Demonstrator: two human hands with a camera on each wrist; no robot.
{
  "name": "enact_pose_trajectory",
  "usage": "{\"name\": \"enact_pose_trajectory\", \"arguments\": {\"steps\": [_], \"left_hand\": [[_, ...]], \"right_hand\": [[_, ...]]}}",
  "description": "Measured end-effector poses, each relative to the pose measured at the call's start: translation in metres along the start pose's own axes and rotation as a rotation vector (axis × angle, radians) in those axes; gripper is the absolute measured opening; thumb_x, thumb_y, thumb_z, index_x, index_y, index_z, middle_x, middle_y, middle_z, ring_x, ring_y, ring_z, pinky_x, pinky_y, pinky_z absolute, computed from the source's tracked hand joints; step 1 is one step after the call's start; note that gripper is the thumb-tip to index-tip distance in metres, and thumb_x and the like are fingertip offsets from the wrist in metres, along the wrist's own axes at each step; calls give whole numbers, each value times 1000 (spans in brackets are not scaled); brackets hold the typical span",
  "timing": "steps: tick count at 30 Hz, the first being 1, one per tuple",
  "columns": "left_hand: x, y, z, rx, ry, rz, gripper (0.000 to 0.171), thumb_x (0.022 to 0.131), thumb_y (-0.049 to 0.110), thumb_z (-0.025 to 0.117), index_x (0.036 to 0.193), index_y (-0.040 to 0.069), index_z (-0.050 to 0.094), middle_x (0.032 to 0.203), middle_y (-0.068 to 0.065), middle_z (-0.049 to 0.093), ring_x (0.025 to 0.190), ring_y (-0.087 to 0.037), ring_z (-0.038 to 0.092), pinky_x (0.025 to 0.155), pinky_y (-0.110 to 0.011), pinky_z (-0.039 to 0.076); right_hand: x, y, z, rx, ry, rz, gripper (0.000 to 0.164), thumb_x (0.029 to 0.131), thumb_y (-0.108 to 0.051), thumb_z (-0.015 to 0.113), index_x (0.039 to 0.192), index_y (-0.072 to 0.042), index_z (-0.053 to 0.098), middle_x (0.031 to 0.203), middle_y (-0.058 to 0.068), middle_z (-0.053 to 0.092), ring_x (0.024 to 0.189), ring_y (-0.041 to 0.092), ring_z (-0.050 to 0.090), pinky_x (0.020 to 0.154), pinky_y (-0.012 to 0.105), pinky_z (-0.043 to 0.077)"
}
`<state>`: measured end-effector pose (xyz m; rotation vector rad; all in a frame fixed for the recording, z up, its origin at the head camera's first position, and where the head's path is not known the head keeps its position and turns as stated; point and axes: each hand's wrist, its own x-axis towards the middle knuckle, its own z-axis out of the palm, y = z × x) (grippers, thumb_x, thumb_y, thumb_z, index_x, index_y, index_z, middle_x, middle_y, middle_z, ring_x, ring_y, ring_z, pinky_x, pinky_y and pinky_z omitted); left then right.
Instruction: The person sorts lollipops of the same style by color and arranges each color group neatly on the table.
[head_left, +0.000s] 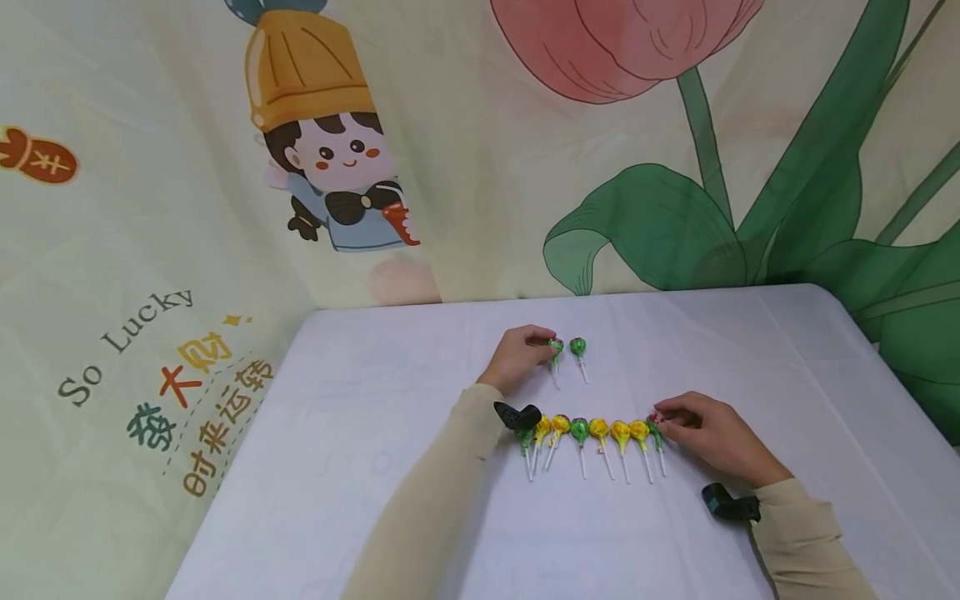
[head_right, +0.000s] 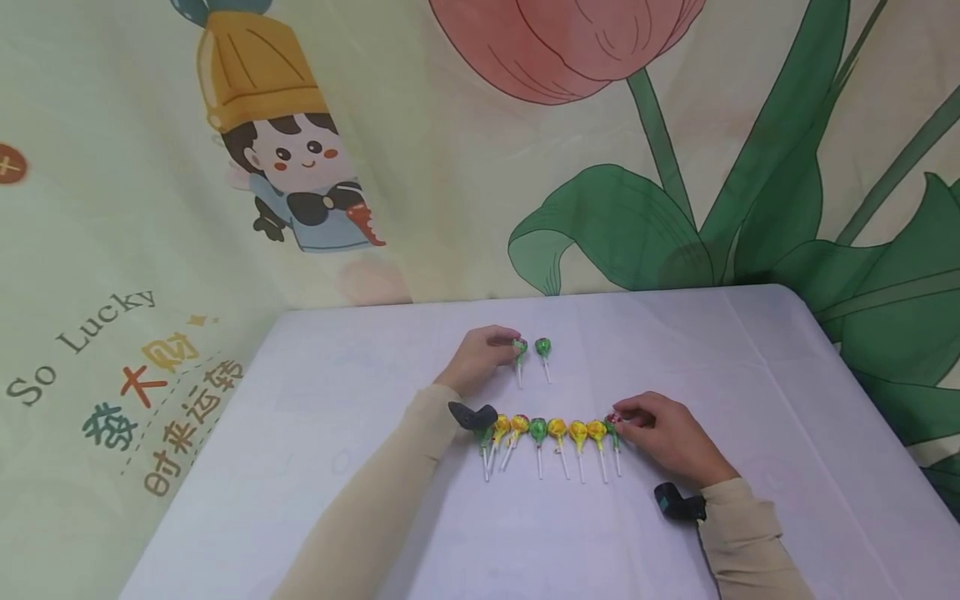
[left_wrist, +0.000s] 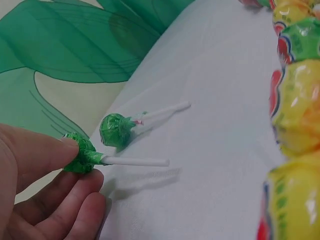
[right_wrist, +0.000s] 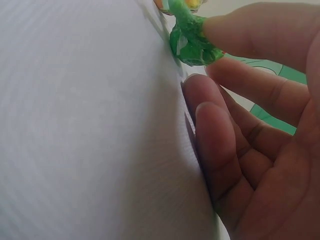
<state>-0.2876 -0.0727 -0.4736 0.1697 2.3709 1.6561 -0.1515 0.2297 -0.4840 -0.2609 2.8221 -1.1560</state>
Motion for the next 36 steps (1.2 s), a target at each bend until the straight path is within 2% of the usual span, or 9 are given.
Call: {"name": "enact_pose_trajectory", "arguments": {"steps": [3,9,13,26,36], "left_hand": [[2,2,-2,48,2,4,24,94,16,71,118,12,71,106,1,68,93,-16,65,81,-31,54],[-1,9,0,64,19,13,22,93,15,72,116,12,72,107,1,68,99,-16,62,82,-31,52],[-2,13,3,73,33,-8,21,93,16,72,114,13,72,107,2,68,99,-16,61,84,-32,51],[2,9,6,108,39,14,21,94,15,72,114,12,72,107,1,68,100,-17,61,87,-33,50],[4,9,11,106,54,-11,21,91,15,74,112,12,73,105,2,68,100,-17,60,90,-34,49]], "right_hand": [[0,0,1,-1,-1,5,31,94,-22,71,122,-8,69,113,3,64,90,17,57,73,30,51],[0,1,1,4,-4,9,32,93,-21,71,123,-9,69,112,2,64,90,17,57,72,29,51],[0,2,1,5,-5,10,32,93,-20,72,123,-9,68,110,1,64,90,17,56,71,29,50],[1,1,1,3,-9,0,32,94,-21,72,123,-9,68,109,1,63,90,16,56,72,29,50],[1,1,-1,-5,-7,-7,33,94,-22,71,124,-9,68,110,1,63,90,16,56,73,30,50]]}}
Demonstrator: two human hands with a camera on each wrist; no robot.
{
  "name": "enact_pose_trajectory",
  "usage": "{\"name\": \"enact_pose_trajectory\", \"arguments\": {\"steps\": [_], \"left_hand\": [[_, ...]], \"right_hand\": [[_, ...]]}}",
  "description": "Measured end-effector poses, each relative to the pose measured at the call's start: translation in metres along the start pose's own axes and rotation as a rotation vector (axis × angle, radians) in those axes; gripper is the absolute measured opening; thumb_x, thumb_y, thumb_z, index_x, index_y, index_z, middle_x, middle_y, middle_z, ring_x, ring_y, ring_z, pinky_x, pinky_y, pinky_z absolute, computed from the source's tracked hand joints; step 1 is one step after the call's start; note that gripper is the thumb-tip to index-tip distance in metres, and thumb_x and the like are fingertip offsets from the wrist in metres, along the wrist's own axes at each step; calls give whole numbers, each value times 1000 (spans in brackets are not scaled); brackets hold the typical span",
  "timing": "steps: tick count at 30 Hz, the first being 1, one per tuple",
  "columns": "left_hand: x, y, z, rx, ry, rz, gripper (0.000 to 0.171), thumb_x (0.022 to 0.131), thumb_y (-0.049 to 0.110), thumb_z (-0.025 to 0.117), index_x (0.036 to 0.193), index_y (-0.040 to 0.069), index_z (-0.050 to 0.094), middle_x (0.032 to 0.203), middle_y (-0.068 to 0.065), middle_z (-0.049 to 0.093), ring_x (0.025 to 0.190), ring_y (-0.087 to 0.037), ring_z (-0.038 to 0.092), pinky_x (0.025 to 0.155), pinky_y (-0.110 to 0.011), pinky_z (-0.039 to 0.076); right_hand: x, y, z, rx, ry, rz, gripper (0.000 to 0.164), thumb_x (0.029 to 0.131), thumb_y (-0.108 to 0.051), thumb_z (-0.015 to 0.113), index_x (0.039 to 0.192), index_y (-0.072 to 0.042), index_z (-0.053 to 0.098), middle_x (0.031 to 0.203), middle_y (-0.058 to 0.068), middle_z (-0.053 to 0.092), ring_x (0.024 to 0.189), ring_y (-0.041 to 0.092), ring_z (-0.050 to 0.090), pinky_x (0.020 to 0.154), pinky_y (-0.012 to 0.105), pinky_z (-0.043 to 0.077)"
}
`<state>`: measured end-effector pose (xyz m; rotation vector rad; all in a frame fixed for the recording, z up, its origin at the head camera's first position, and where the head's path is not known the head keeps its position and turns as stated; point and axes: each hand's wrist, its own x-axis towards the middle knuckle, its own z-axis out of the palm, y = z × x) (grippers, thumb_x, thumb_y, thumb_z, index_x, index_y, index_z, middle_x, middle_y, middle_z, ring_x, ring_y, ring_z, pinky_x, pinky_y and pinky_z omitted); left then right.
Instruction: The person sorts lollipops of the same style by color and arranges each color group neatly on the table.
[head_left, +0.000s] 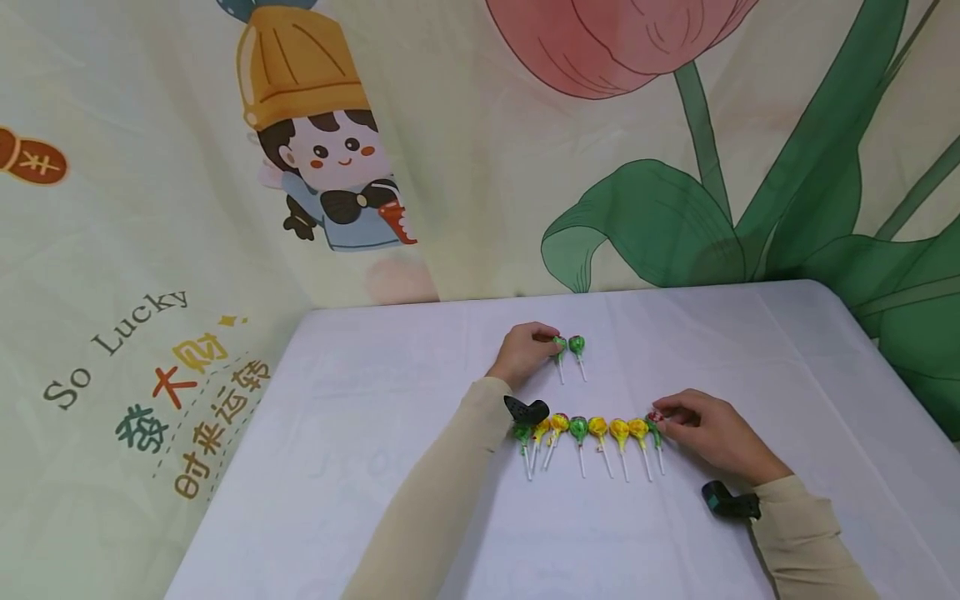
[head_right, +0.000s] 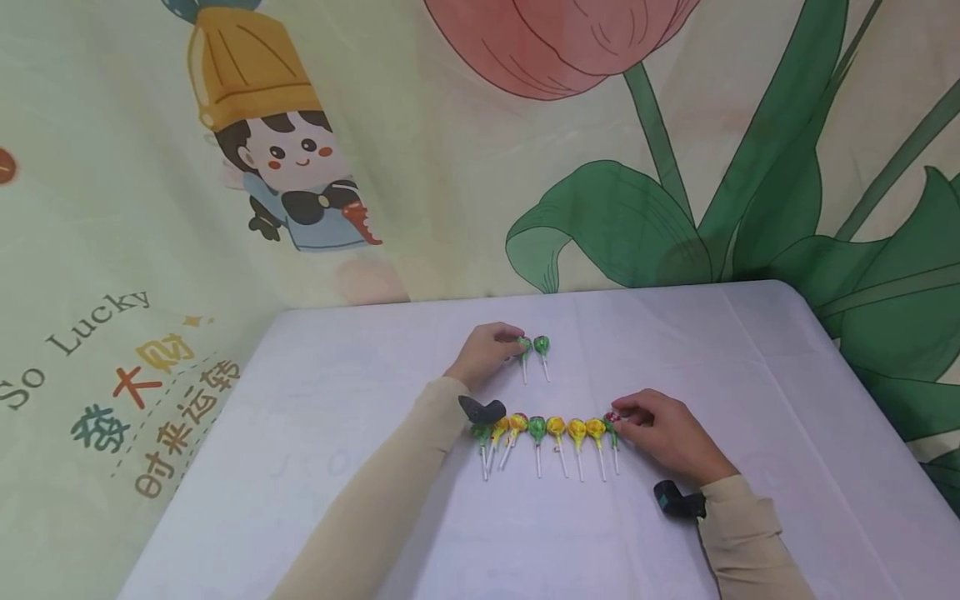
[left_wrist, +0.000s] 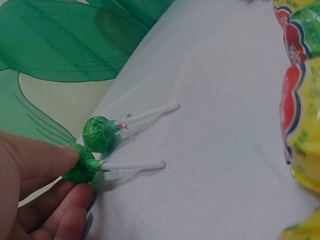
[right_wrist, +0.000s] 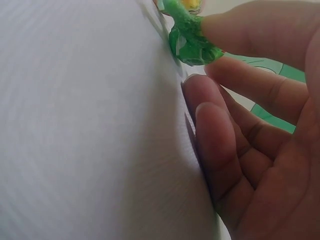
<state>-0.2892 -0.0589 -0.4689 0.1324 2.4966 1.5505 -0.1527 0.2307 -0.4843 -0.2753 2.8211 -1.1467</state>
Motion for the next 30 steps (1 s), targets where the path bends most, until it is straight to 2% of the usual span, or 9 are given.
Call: {"name": "enact_pose_trajectory", "arguments": {"steps": [14,22,30], "left_hand": [[3,-1,3,48,13,3,18,89,17,77,107,15,74,102,3,68,97,-16,60,90,-35,49],[5,-2,1,84,0,19,19,89,20,78,108,15,74,100,3,68,95,-15,62,87,-32,50],[4,-3,0,83,-19,13,22,89,25,77,109,16,74,101,3,68,97,-16,61,90,-34,49]], "right_hand": [[1,1,1,-5,4,9,34,93,-24,72,123,-9,69,108,0,63,89,17,56,72,30,50],[2,0,-1,1,6,-18,31,94,-20,71,122,-8,69,108,0,64,89,16,56,72,29,50],[0,-2,0,9,-4,-1,31,94,-22,71,122,-9,69,109,1,63,89,16,55,71,28,49]]}}
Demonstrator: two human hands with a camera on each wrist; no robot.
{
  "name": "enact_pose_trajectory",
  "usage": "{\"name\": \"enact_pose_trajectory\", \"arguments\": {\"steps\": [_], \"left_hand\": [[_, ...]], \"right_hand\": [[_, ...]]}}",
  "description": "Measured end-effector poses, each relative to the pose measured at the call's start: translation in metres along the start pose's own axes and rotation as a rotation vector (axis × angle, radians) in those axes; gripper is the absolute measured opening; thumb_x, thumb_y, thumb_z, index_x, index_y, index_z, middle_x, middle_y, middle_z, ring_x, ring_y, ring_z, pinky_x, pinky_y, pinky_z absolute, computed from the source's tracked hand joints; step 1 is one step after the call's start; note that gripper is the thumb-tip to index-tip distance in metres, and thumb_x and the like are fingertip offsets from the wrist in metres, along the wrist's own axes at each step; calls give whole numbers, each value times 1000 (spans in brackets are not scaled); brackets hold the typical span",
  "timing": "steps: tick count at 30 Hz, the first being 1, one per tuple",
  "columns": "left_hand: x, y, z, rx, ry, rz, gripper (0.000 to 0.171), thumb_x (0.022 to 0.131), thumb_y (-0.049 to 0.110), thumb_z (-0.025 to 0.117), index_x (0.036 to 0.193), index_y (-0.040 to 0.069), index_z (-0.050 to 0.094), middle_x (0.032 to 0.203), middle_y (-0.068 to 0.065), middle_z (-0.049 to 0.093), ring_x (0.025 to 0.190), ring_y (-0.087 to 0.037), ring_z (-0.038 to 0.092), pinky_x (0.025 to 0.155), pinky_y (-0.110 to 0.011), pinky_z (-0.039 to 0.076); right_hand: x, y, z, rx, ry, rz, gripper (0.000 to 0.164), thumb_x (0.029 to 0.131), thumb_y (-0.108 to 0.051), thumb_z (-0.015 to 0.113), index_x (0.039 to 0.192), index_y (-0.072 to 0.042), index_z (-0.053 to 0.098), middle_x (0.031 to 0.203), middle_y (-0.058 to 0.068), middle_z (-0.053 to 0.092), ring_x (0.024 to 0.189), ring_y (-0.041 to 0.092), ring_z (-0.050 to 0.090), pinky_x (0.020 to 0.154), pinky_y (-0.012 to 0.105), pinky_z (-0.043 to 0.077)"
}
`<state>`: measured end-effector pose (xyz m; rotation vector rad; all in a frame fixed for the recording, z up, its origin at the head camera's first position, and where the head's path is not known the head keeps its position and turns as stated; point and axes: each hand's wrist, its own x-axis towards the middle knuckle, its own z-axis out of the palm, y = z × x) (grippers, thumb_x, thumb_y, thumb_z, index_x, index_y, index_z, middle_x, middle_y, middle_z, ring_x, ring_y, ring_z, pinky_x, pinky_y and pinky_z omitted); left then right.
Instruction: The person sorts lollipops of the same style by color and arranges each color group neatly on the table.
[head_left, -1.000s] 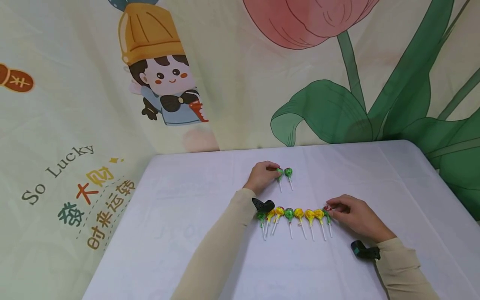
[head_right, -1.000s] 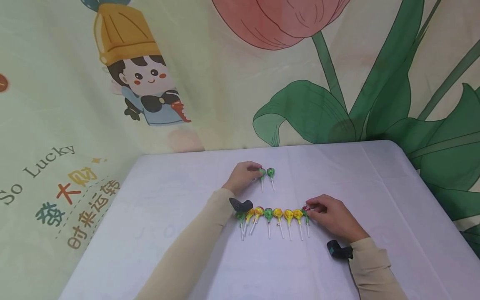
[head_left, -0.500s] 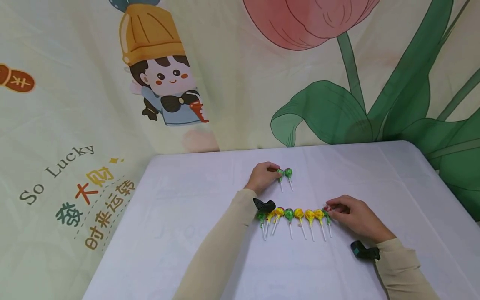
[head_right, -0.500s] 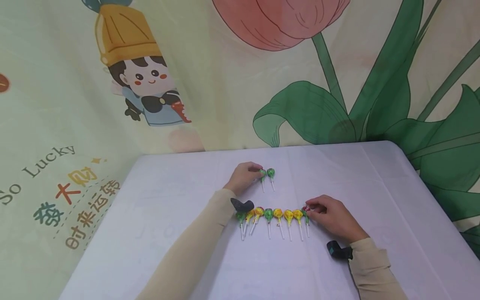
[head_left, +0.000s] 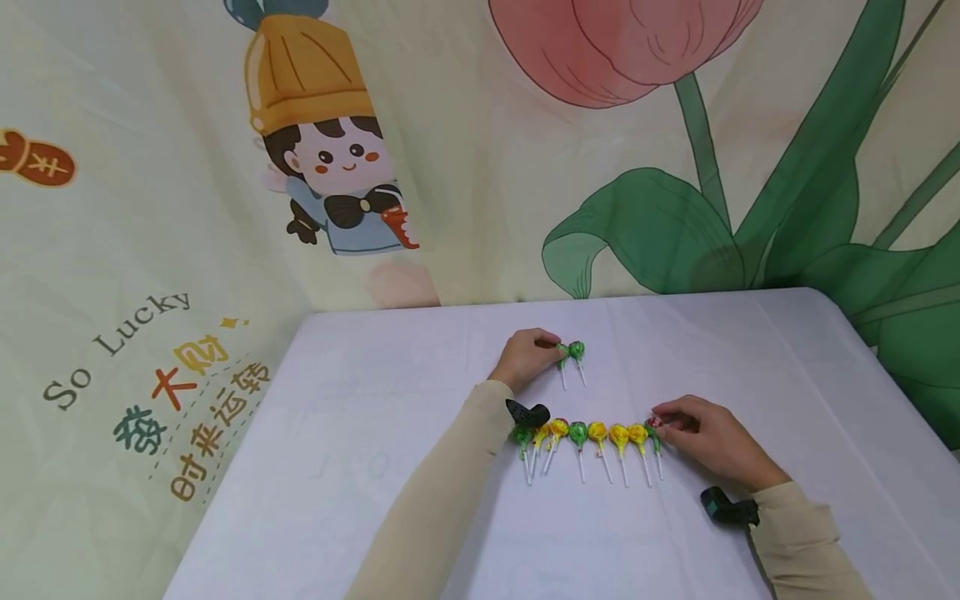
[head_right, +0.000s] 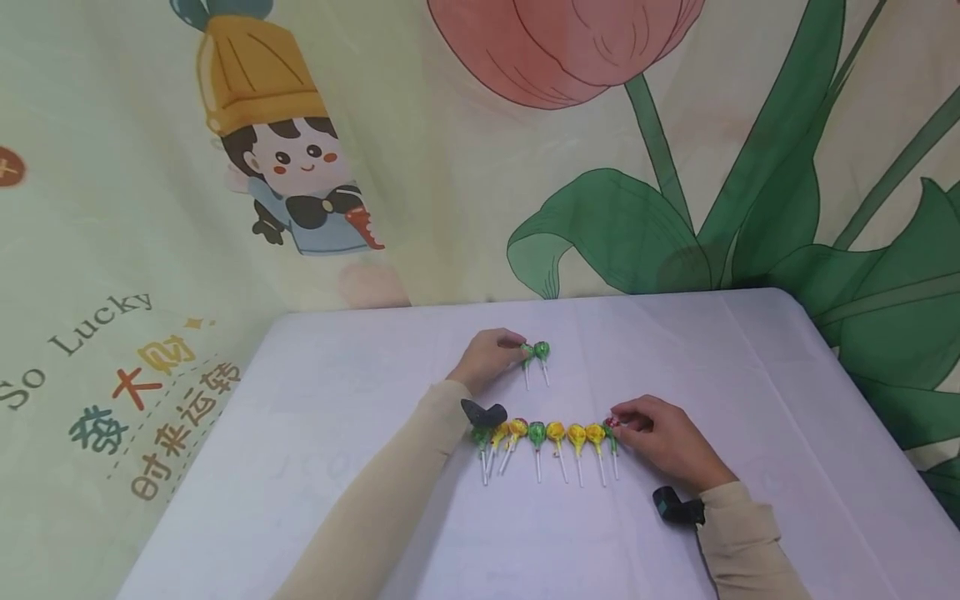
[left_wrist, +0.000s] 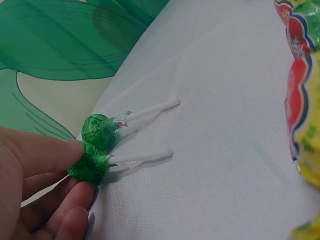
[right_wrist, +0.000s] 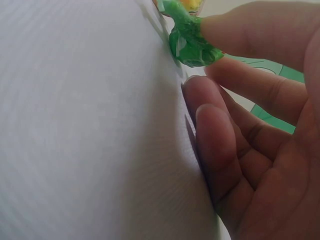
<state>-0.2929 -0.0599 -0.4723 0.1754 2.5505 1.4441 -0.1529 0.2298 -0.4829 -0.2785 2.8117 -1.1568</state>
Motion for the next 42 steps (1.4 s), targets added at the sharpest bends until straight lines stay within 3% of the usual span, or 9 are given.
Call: {"name": "enact_pose_trajectory", "arguments": {"steps": [14,27,35,42], "left_hand": [[-1,-7,-3,-61,-7,-34,19,90,24,76,108,17,74,105,4,68,101,-17,60,89,-34,49],[-2,-3,-11,-138,-45,-72,21,93,25,73,110,14,72,97,-1,69,86,-18,62,77,-30,52],[-12,-1,-20,-113,-78,-134,22,95,29,72,112,16,71,100,-1,68,89,-18,62,80,-30,52],[-29,-1,-25,-116,-96,-164,24,96,33,69,115,19,71,105,-1,69,94,-19,62,85,-32,51]], "right_hand": [[-3,-3,3,-6,-4,-9,31,93,-19,72,121,-8,69,107,0,63,88,16,55,70,28,49],[0,0,2,-32,-24,-8,33,94,-23,72,122,-8,69,103,0,61,88,17,54,71,28,49],[-1,-1,2,-35,-18,-11,32,93,-24,72,121,-7,70,102,1,61,87,18,54,70,27,49],[-2,-2,2,-44,-24,-14,29,94,-23,71,119,-9,71,102,0,61,87,18,54,70,27,49]]}}
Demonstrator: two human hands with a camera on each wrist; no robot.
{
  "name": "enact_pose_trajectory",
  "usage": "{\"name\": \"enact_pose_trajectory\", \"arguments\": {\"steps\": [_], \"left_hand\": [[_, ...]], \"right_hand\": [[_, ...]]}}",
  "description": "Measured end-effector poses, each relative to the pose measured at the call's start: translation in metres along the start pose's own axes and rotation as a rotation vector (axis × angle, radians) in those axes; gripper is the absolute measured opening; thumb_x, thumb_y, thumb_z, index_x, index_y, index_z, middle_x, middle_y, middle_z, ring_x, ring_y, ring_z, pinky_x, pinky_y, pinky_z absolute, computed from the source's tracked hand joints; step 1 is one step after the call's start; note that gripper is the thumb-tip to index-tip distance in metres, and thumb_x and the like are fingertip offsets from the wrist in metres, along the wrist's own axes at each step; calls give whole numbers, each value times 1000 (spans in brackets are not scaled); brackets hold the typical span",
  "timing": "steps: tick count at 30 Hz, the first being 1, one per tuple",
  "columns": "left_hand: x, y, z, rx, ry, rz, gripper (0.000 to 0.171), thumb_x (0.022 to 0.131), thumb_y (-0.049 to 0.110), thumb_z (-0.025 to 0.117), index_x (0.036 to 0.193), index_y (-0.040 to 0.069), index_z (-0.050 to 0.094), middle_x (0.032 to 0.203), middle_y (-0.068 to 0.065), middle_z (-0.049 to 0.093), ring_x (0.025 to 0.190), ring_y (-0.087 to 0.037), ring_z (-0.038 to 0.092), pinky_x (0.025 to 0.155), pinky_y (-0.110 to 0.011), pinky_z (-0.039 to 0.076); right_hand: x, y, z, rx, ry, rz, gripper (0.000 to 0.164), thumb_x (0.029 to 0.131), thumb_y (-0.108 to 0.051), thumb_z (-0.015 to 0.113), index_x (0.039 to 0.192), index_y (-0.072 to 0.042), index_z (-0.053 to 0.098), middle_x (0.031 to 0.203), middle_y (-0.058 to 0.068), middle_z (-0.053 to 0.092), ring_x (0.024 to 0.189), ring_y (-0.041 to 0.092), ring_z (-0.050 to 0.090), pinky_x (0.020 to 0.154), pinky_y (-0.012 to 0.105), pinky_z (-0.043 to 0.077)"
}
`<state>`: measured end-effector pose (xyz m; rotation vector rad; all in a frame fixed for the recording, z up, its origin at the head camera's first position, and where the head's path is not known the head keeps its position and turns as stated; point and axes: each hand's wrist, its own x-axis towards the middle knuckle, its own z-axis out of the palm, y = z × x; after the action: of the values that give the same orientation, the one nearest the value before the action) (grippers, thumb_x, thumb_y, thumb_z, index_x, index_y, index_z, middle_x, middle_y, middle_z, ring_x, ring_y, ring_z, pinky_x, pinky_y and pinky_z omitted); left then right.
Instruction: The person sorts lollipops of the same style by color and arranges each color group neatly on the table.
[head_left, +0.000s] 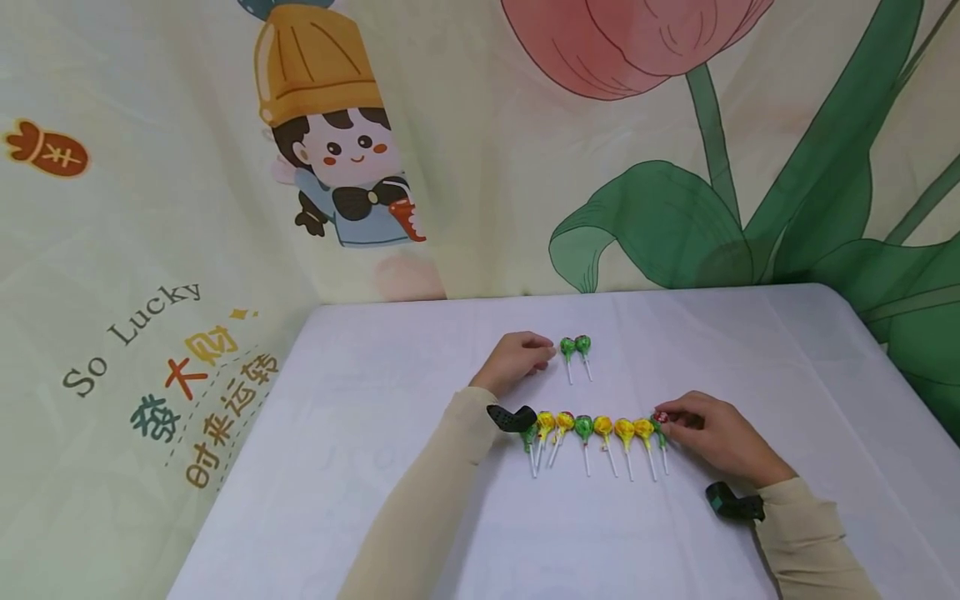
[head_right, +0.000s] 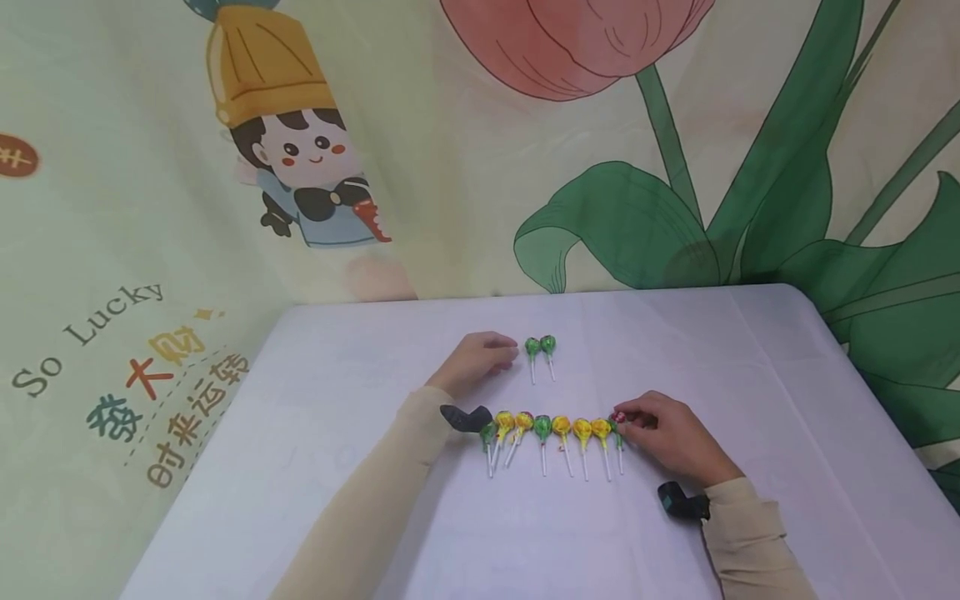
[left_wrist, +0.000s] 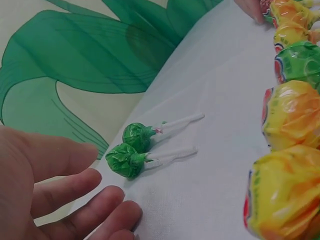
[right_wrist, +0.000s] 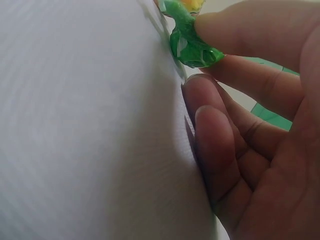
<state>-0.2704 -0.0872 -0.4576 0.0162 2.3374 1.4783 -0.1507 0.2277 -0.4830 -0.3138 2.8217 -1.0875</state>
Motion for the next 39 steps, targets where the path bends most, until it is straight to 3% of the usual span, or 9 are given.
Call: {"name": "enact_pose_trajectory", "arguments": {"steps": [18,32,39], "left_hand": [[-33,-19,-6,41,11,44,26,97,36,66,116,19,71,99,-1,70,92,-19,63,84,-34,52],[-65,-36,-14,35,-17,36,29,97,40,65,120,22,70,102,2,70,98,-21,61,87,-38,48],[-74,-41,-16,36,-37,68,33,95,39,68,123,20,69,106,4,69,99,-20,61,82,-38,50]], "right_hand": [[1,-1,-1,3,-22,-17,31,95,-21,70,123,-8,69,101,-1,60,86,17,52,68,27,47],[3,2,0,-12,-28,-13,26,96,-19,68,120,-11,69,99,-1,60,86,19,52,69,28,47],[3,4,1,-20,-24,-6,25,95,-18,68,119,-11,69,99,0,59,86,19,52,69,28,47]]}}
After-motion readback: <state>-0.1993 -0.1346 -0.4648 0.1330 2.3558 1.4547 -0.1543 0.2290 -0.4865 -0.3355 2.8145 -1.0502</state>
